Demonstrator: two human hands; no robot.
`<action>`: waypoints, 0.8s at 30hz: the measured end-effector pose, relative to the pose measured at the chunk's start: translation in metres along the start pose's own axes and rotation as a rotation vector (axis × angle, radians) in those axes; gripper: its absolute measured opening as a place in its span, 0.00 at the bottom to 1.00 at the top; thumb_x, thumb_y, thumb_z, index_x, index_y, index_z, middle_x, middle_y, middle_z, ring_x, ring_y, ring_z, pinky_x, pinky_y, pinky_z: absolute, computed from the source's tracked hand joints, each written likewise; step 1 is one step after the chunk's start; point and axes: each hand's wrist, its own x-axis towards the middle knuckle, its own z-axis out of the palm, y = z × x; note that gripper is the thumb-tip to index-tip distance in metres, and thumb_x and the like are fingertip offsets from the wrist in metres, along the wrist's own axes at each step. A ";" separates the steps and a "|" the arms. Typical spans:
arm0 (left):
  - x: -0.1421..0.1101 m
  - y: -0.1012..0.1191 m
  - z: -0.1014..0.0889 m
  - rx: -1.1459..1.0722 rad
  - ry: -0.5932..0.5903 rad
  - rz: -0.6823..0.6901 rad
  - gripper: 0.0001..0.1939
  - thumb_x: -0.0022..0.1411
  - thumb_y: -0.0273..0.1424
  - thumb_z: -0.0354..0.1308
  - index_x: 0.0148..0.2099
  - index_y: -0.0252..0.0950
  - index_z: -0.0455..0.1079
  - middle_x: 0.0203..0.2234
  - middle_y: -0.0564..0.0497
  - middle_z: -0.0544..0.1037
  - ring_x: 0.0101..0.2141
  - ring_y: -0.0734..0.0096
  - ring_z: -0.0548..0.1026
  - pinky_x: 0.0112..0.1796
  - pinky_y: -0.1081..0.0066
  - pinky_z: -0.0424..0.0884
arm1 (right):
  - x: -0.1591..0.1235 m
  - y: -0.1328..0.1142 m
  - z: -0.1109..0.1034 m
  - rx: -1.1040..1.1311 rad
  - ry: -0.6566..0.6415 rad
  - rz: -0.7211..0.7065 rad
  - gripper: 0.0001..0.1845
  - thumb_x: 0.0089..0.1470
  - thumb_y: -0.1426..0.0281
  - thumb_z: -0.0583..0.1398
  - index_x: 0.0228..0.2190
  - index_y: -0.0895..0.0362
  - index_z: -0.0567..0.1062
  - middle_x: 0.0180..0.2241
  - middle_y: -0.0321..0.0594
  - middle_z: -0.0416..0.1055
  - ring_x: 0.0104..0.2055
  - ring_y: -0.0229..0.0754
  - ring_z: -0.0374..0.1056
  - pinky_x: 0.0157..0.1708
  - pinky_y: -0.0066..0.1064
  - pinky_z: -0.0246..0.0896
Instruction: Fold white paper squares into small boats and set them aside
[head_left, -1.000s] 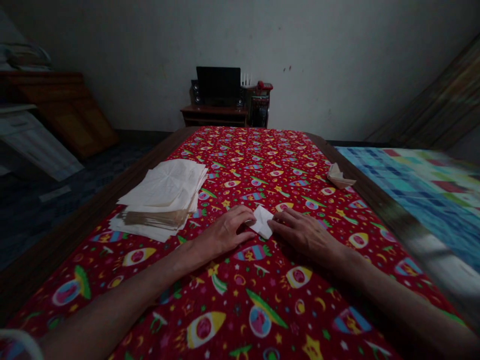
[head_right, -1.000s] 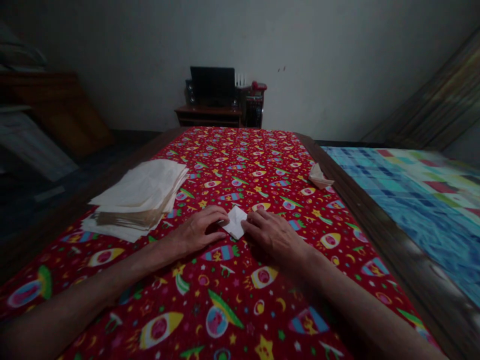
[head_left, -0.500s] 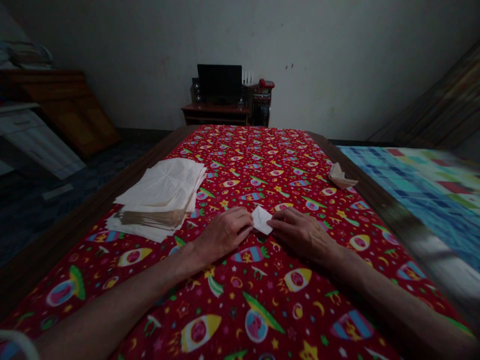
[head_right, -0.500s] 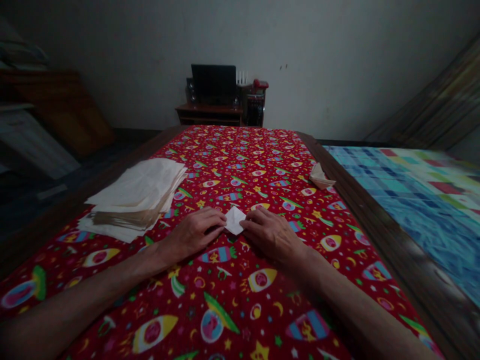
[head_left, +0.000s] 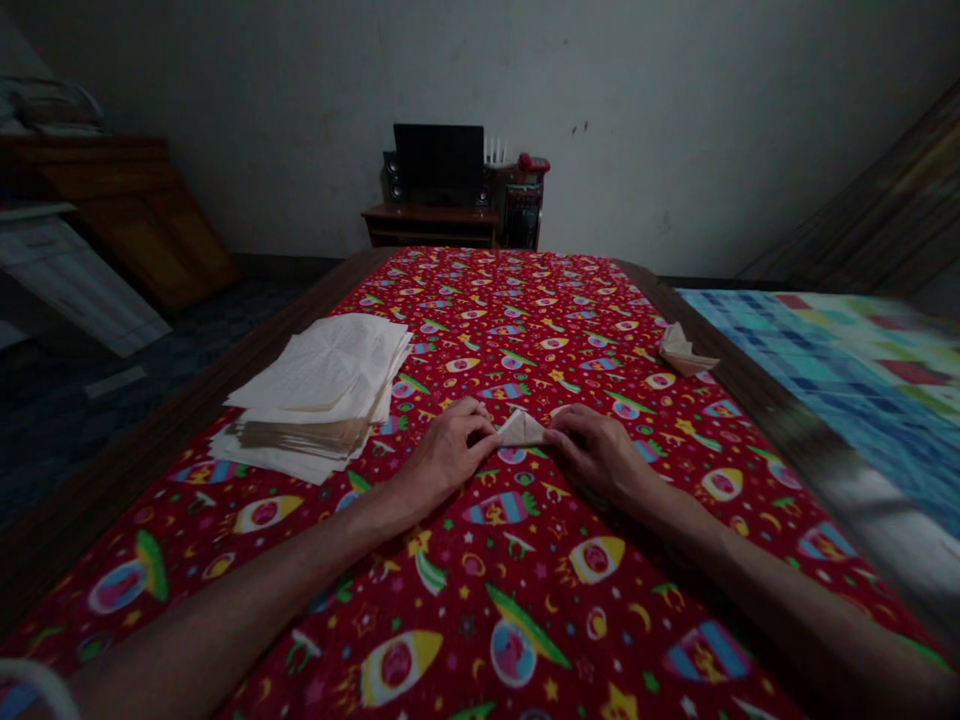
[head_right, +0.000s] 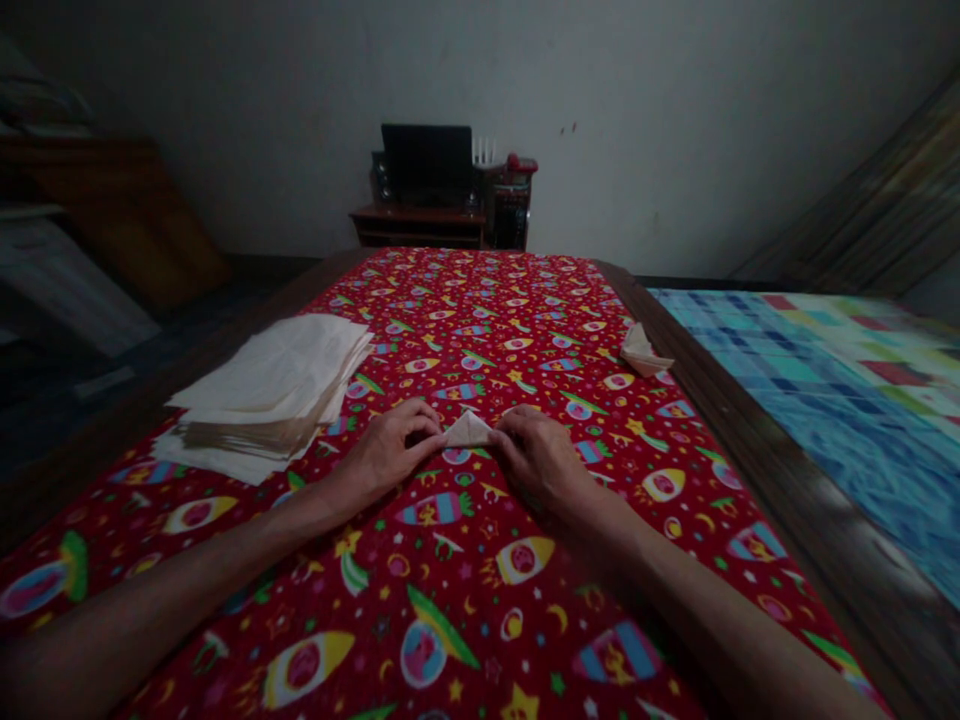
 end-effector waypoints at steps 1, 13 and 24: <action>0.001 0.000 0.000 0.013 -0.001 -0.008 0.07 0.60 0.27 0.59 0.29 0.34 0.70 0.31 0.51 0.71 0.34 0.71 0.71 0.36 0.71 0.67 | 0.000 -0.002 0.001 -0.025 0.003 0.018 0.11 0.59 0.68 0.53 0.27 0.57 0.70 0.29 0.40 0.69 0.31 0.39 0.64 0.31 0.29 0.58; 0.004 0.006 0.002 0.166 -0.043 0.049 0.07 0.62 0.25 0.53 0.30 0.35 0.64 0.32 0.51 0.67 0.35 0.69 0.68 0.39 0.69 0.66 | 0.003 -0.006 0.005 -0.321 -0.024 0.065 0.13 0.59 0.67 0.52 0.24 0.57 0.66 0.28 0.39 0.64 0.29 0.38 0.60 0.30 0.30 0.53; -0.002 0.004 0.002 0.239 0.018 0.109 0.10 0.64 0.25 0.51 0.48 0.36 0.64 0.43 0.47 0.69 0.44 0.64 0.69 0.46 0.62 0.69 | 0.005 -0.011 0.003 -0.421 -0.053 0.021 0.13 0.60 0.69 0.52 0.24 0.57 0.67 0.27 0.41 0.65 0.28 0.38 0.60 0.28 0.29 0.53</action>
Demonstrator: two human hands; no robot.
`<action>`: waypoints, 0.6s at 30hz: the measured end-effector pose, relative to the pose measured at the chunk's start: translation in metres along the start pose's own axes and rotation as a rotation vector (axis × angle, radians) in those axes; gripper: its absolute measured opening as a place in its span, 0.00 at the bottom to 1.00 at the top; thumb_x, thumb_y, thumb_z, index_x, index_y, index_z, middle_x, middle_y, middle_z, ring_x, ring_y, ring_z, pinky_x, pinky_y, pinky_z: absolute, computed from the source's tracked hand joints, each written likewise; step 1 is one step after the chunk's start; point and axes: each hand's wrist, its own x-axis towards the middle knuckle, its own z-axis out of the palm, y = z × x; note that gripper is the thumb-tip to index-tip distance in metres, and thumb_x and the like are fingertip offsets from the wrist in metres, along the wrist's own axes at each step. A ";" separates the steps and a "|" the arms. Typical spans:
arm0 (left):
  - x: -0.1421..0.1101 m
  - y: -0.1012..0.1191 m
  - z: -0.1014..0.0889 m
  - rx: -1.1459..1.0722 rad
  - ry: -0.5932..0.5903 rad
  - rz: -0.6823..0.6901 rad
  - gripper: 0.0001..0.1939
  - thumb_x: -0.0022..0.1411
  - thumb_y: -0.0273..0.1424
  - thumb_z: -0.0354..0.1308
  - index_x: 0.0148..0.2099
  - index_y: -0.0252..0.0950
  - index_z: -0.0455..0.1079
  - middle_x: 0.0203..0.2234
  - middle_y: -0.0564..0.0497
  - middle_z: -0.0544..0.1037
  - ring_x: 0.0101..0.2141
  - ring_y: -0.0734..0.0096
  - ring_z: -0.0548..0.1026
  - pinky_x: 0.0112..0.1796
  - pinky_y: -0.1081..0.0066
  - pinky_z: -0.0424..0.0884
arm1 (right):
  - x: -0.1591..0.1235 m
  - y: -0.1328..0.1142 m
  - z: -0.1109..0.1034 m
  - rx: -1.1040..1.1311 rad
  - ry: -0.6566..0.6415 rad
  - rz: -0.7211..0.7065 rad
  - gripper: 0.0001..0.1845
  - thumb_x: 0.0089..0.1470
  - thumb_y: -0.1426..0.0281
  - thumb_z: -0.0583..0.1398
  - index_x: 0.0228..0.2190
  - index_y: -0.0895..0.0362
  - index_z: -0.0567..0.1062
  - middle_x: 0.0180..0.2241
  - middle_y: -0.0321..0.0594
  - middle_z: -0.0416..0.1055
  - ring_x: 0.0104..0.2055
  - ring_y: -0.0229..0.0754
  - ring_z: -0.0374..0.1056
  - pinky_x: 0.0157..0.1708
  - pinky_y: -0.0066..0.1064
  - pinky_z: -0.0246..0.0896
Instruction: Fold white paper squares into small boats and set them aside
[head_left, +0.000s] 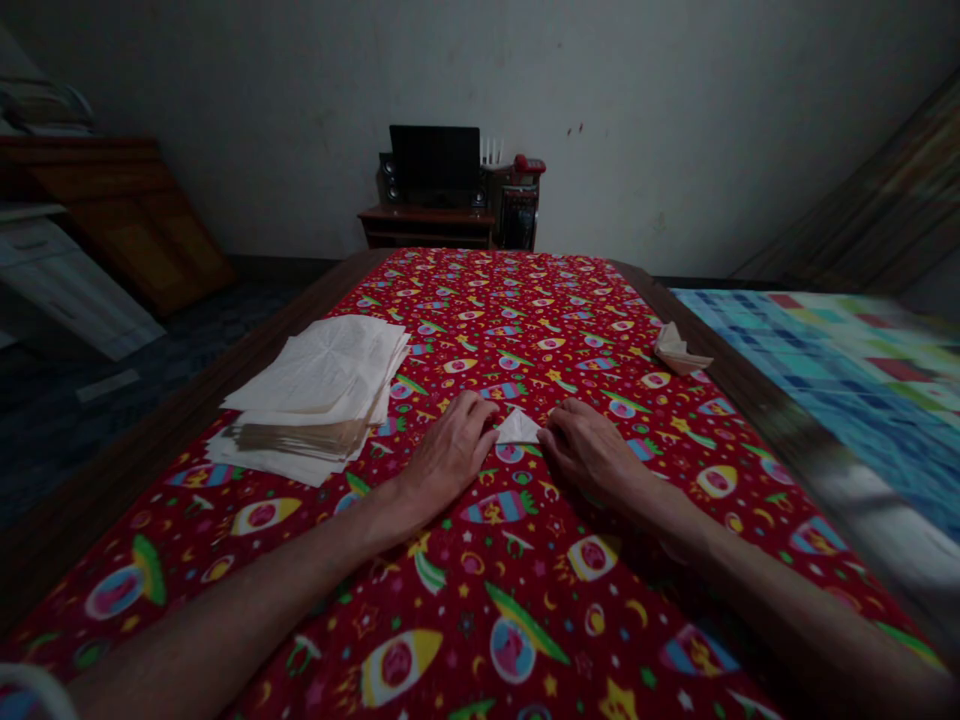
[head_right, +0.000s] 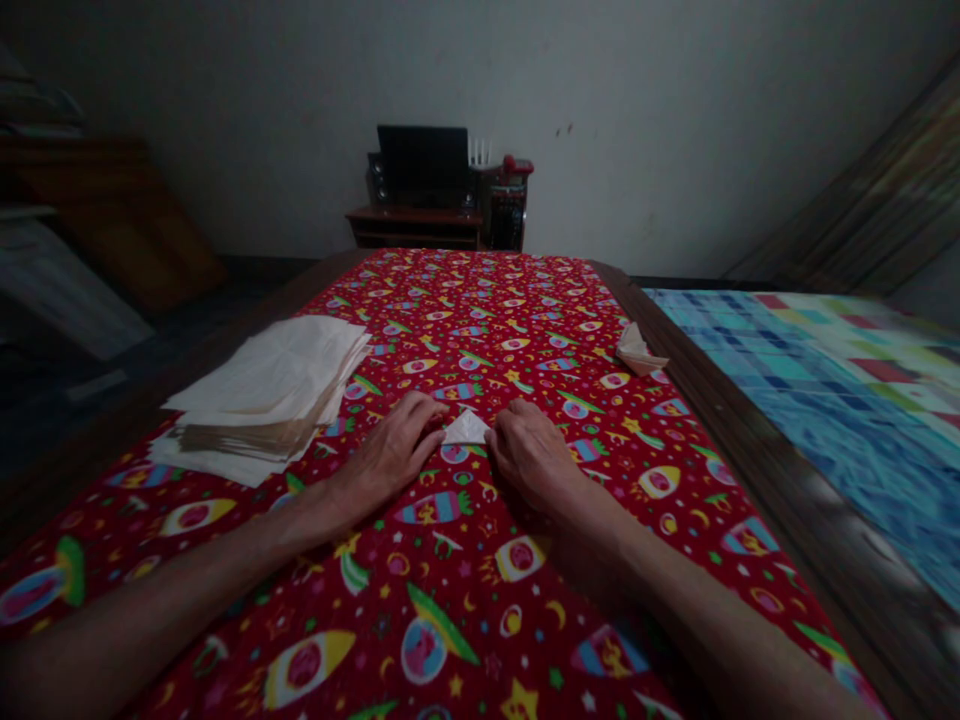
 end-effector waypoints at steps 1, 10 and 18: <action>0.000 0.003 -0.001 0.037 -0.007 0.029 0.14 0.64 0.24 0.49 0.52 0.36 0.62 0.47 0.45 0.68 0.49 0.63 0.67 0.49 0.61 0.67 | 0.001 0.000 0.000 -0.006 -0.008 0.006 0.13 0.60 0.69 0.52 0.24 0.57 0.68 0.27 0.41 0.65 0.28 0.38 0.60 0.28 0.29 0.53; -0.009 0.022 -0.002 0.204 -0.246 0.281 0.24 0.66 0.24 0.43 0.64 0.33 0.52 0.61 0.47 0.60 0.63 0.60 0.51 0.61 0.52 0.47 | 0.002 0.003 0.002 0.012 -0.037 0.025 0.14 0.61 0.68 0.51 0.25 0.58 0.68 0.28 0.41 0.65 0.28 0.37 0.60 0.28 0.28 0.53; -0.015 0.022 -0.006 0.198 -0.309 0.203 0.23 0.68 0.30 0.42 0.64 0.35 0.52 0.63 0.47 0.57 0.64 0.63 0.50 0.61 0.56 0.49 | 0.001 0.001 0.004 -0.081 -0.007 0.020 0.13 0.61 0.67 0.50 0.27 0.57 0.68 0.29 0.41 0.66 0.28 0.38 0.60 0.27 0.28 0.51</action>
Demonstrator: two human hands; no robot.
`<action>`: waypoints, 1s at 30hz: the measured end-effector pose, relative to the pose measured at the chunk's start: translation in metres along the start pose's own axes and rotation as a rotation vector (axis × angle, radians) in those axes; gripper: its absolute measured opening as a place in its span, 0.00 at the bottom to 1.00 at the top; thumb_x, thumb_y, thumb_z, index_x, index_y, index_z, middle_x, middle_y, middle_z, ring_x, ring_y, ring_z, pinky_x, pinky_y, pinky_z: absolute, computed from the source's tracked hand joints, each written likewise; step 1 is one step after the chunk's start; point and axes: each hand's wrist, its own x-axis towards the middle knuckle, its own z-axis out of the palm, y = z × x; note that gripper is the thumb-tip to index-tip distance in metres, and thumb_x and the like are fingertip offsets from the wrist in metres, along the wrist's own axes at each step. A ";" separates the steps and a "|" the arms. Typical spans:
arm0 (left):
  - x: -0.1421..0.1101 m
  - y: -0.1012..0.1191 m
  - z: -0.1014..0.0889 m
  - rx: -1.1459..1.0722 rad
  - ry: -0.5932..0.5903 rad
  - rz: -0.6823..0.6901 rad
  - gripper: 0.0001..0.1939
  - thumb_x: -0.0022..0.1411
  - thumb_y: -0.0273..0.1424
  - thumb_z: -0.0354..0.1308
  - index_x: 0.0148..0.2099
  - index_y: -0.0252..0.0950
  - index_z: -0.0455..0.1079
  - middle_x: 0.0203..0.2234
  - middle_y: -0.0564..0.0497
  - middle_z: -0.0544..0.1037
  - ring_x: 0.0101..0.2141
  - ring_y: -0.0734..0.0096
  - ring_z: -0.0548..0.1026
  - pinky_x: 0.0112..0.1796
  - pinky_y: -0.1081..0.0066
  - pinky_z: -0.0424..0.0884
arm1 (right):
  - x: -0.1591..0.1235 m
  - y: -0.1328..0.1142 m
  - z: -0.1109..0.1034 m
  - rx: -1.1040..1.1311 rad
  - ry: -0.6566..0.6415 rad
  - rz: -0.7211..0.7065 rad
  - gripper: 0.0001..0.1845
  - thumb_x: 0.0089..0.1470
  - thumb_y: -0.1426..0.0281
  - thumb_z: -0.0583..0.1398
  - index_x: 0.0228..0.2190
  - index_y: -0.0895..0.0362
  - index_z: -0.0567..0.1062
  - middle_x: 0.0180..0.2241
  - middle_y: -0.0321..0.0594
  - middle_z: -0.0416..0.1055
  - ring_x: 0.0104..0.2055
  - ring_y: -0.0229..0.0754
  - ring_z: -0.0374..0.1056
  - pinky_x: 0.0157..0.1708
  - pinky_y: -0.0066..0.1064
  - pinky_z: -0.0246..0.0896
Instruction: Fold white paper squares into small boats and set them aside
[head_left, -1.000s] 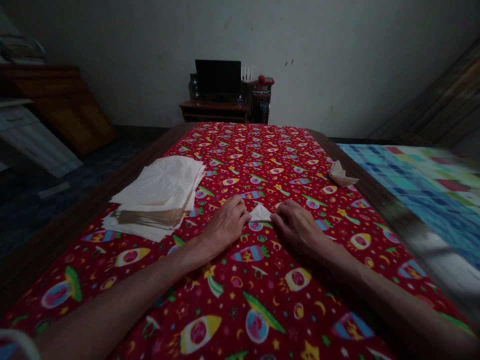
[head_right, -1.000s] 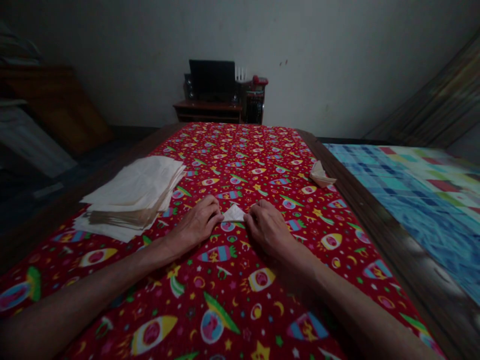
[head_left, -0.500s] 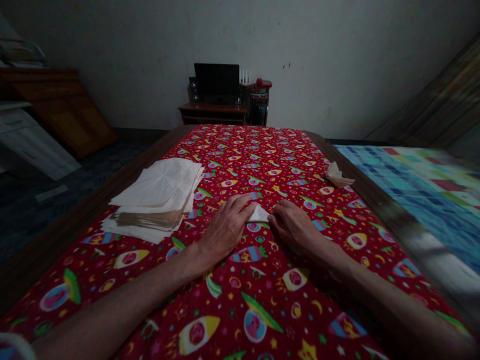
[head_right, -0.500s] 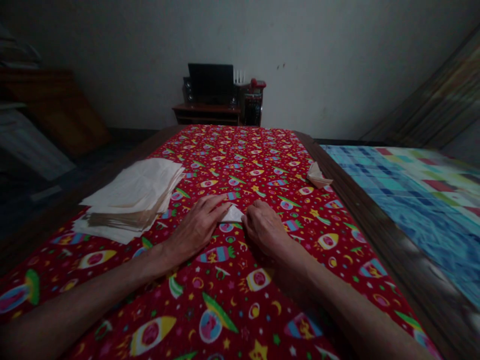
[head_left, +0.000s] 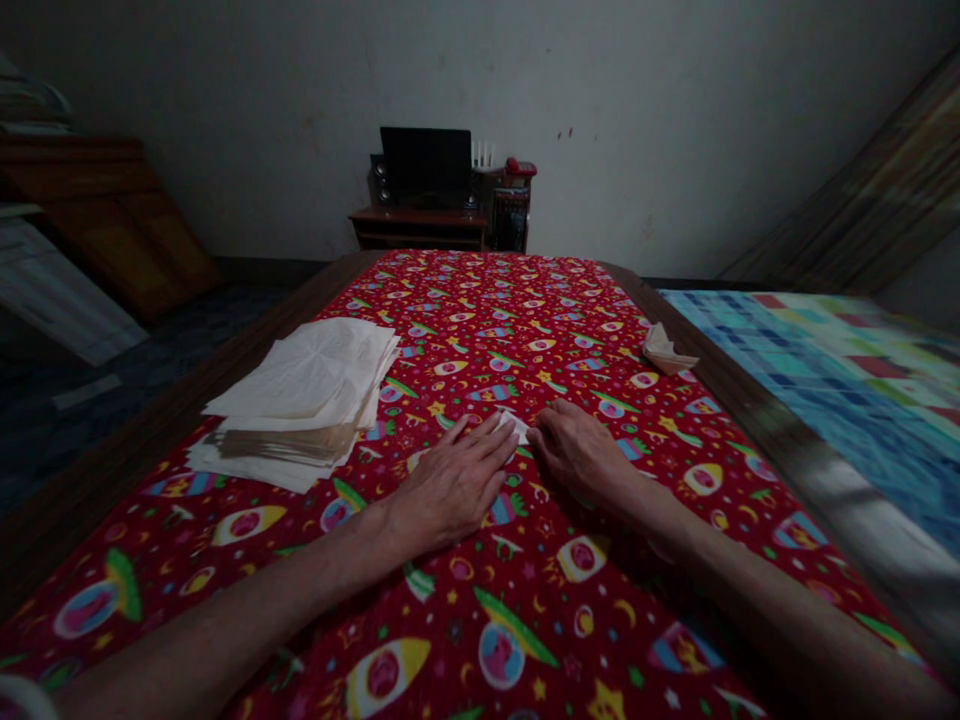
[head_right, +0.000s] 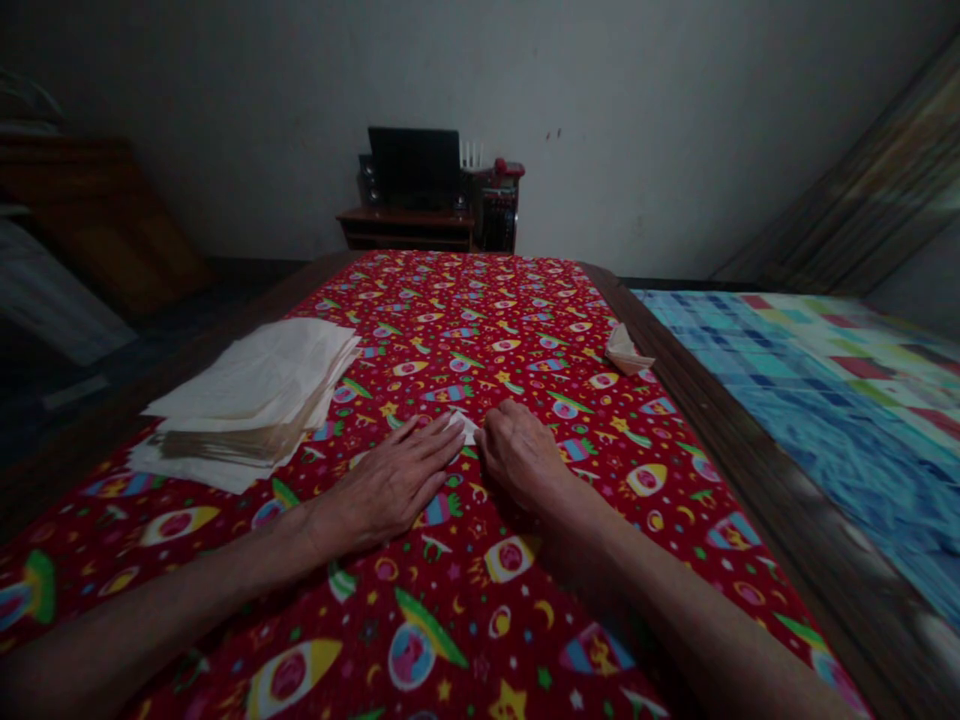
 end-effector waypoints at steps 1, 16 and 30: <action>0.000 0.000 0.000 0.003 -0.009 -0.002 0.24 0.68 0.31 0.42 0.64 0.35 0.52 0.63 0.47 0.56 0.64 0.64 0.50 0.61 0.56 0.48 | 0.000 -0.001 0.000 -0.013 0.003 -0.003 0.13 0.61 0.67 0.50 0.27 0.57 0.68 0.29 0.41 0.66 0.28 0.38 0.60 0.27 0.28 0.51; -0.002 -0.002 0.001 0.038 -0.008 0.010 0.25 0.69 0.33 0.41 0.66 0.36 0.48 0.64 0.46 0.54 0.63 0.64 0.51 0.60 0.58 0.49 | -0.018 -0.015 -0.007 -0.055 0.131 -0.279 0.11 0.60 0.73 0.53 0.42 0.56 0.73 0.45 0.46 0.73 0.46 0.48 0.67 0.42 0.38 0.61; -0.008 -0.009 -0.007 0.087 -0.023 -0.016 0.22 0.69 0.35 0.43 0.62 0.37 0.57 0.62 0.48 0.58 0.61 0.63 0.57 0.59 0.58 0.53 | -0.040 -0.004 -0.009 -0.047 0.139 -0.280 0.18 0.62 0.71 0.49 0.50 0.61 0.70 0.52 0.48 0.69 0.56 0.46 0.63 0.55 0.40 0.61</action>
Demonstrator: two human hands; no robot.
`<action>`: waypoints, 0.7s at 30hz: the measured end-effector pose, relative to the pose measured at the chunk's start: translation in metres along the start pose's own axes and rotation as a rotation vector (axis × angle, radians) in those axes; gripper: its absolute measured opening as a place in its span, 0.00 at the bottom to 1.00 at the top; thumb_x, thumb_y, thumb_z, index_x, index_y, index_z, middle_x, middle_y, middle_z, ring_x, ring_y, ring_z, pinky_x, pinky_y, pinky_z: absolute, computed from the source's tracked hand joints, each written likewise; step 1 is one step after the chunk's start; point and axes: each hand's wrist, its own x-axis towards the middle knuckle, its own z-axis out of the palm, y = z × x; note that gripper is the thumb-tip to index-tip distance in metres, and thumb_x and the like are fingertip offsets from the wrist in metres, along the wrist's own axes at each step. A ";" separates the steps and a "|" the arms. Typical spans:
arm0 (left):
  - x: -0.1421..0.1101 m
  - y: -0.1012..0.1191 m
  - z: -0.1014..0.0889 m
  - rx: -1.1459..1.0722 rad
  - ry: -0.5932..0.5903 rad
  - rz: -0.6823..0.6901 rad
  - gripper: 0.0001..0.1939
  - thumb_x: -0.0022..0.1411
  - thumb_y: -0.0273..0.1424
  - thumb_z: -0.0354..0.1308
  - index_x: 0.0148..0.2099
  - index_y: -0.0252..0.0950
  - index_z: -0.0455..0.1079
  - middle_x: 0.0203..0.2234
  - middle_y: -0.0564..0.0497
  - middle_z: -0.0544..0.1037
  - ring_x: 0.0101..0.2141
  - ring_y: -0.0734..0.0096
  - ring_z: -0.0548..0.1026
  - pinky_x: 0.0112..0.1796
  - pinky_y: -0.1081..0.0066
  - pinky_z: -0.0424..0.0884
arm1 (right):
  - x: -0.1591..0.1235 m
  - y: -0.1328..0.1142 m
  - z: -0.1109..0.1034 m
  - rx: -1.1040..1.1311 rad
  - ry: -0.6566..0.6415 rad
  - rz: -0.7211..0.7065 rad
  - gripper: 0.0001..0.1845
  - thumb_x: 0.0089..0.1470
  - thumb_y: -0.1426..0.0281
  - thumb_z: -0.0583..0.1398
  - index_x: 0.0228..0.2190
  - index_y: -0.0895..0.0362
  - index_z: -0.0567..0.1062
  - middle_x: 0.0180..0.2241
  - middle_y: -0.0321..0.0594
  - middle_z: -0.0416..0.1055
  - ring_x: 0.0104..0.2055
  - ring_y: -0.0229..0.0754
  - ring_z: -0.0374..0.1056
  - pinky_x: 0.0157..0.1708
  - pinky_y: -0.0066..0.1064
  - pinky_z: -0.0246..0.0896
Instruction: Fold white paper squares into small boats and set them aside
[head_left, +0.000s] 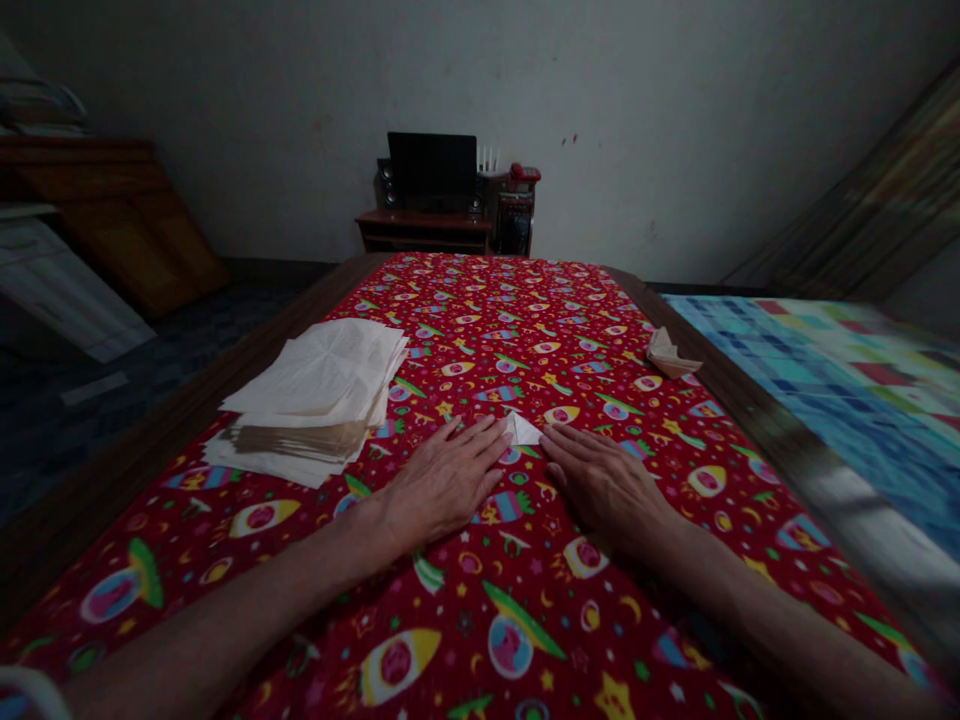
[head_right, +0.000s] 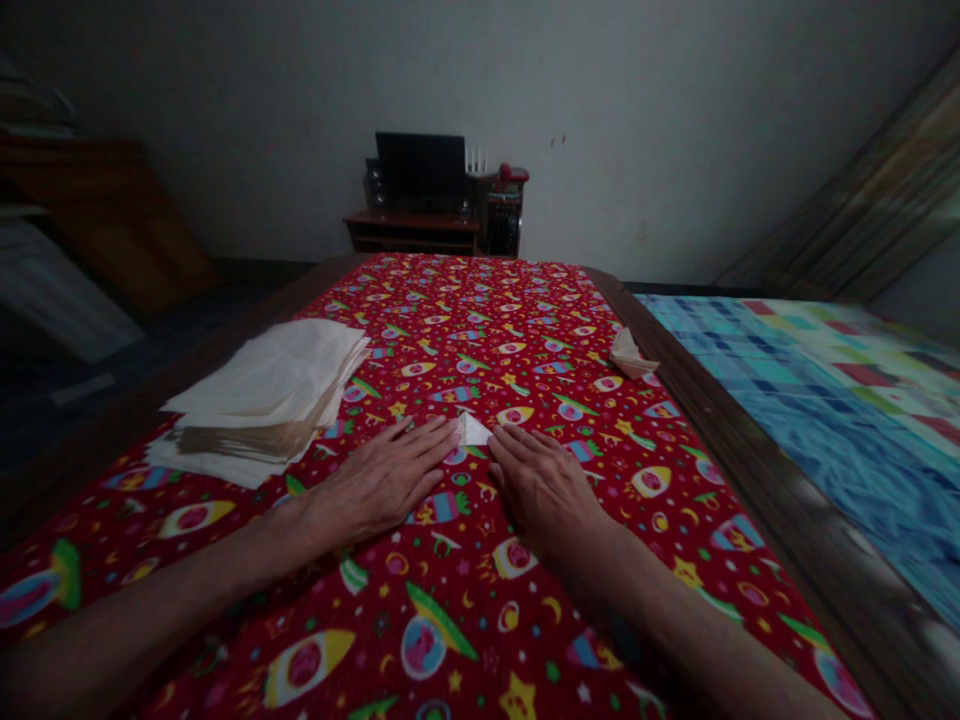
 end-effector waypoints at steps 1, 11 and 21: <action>-0.001 -0.001 -0.001 0.000 0.004 -0.007 0.21 0.68 0.34 0.44 0.62 0.38 0.57 0.62 0.49 0.59 0.61 0.63 0.58 0.58 0.58 0.53 | 0.000 0.000 0.000 -0.010 0.007 0.008 0.18 0.62 0.71 0.49 0.49 0.62 0.71 0.51 0.48 0.70 0.55 0.46 0.64 0.54 0.40 0.62; -0.013 -0.010 -0.007 0.051 0.009 -0.047 0.20 0.67 0.31 0.45 0.60 0.37 0.61 0.60 0.50 0.63 0.58 0.61 0.63 0.55 0.58 0.60 | 0.001 -0.001 0.000 -0.028 -0.010 0.033 0.16 0.62 0.70 0.49 0.46 0.61 0.72 0.50 0.48 0.70 0.53 0.48 0.66 0.51 0.40 0.64; -0.010 -0.018 0.010 -0.131 0.263 -0.065 0.16 0.65 0.25 0.47 0.52 0.30 0.69 0.50 0.44 0.73 0.52 0.65 0.69 0.54 0.63 0.66 | 0.023 0.000 0.002 -0.062 -0.128 0.090 0.14 0.62 0.68 0.51 0.31 0.59 0.74 0.37 0.46 0.75 0.45 0.45 0.68 0.46 0.35 0.59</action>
